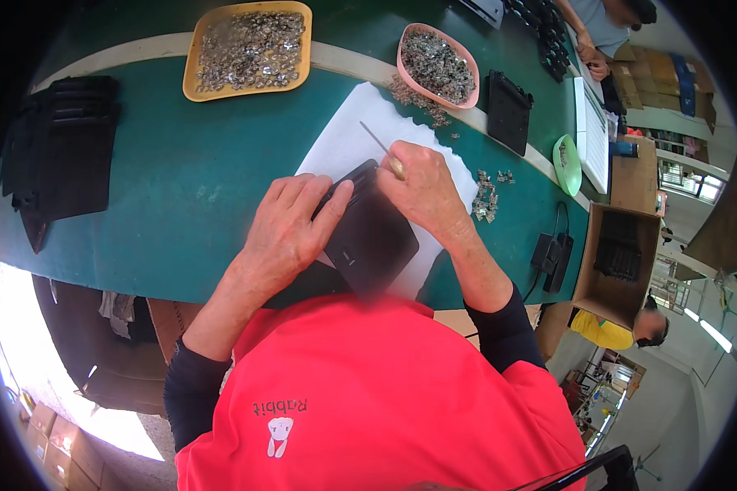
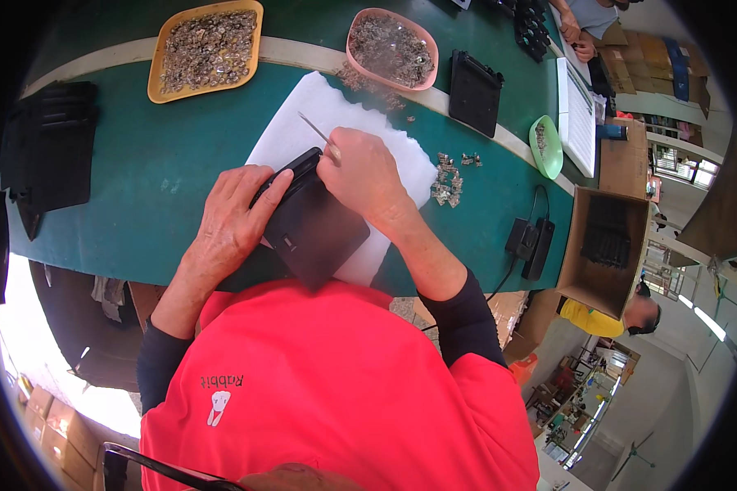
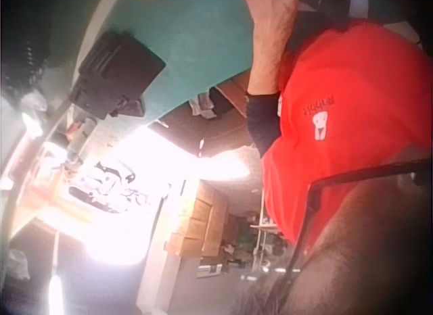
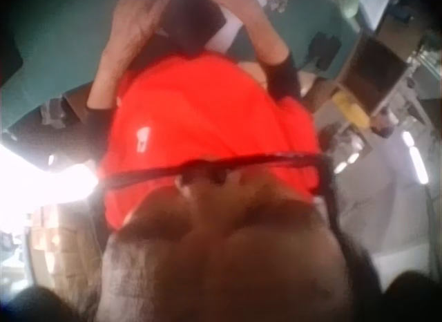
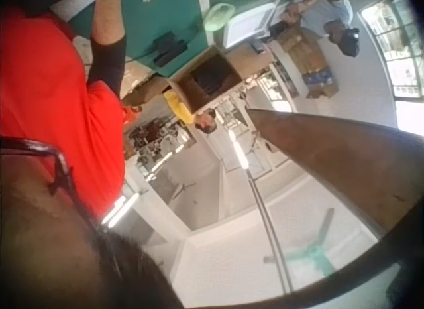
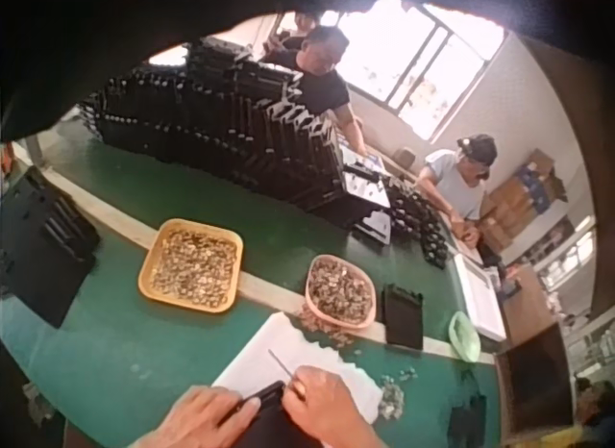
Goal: The person uses a screwdriver to tighten screws on the back of a black electronic device, likely a hard drive enclosure. They repeatedly pick up the device, secure it with screws, and place it back on the table among other similar units and trays of small parts.
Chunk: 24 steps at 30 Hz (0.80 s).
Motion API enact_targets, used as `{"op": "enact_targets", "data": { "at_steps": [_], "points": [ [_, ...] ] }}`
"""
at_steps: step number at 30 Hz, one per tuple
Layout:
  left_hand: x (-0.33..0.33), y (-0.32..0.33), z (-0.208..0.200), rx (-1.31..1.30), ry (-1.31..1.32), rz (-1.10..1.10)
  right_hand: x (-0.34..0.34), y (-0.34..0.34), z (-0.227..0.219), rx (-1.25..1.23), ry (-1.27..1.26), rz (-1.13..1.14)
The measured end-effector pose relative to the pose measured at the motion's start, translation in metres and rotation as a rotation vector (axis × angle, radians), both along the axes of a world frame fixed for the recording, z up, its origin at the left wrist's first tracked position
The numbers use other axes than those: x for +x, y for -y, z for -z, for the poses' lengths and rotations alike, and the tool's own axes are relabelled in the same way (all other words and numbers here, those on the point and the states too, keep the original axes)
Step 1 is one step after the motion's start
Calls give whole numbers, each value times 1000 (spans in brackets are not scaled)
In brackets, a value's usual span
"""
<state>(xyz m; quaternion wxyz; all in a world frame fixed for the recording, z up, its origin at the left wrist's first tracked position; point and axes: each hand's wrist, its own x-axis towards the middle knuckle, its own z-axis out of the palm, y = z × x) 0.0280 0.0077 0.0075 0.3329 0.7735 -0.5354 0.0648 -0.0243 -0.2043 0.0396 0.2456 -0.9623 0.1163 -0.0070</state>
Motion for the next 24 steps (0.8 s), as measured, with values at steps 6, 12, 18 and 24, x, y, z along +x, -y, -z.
{"op": "enact_targets", "data": {
  "at_steps": [6,12,18,24],
  "points": [
    [3,-1,-3,22,17,23,6,14,-18,558,-309,109],
    [2,-2,-13,109,-20,52,2,18,-16,647,-281,140],
    [-3,-9,-42,374,-2,15,-12,17,11,426,5,-2],
    [-21,18,-38,254,-5,-33,-16,5,18,295,255,-65]
  ]
}}
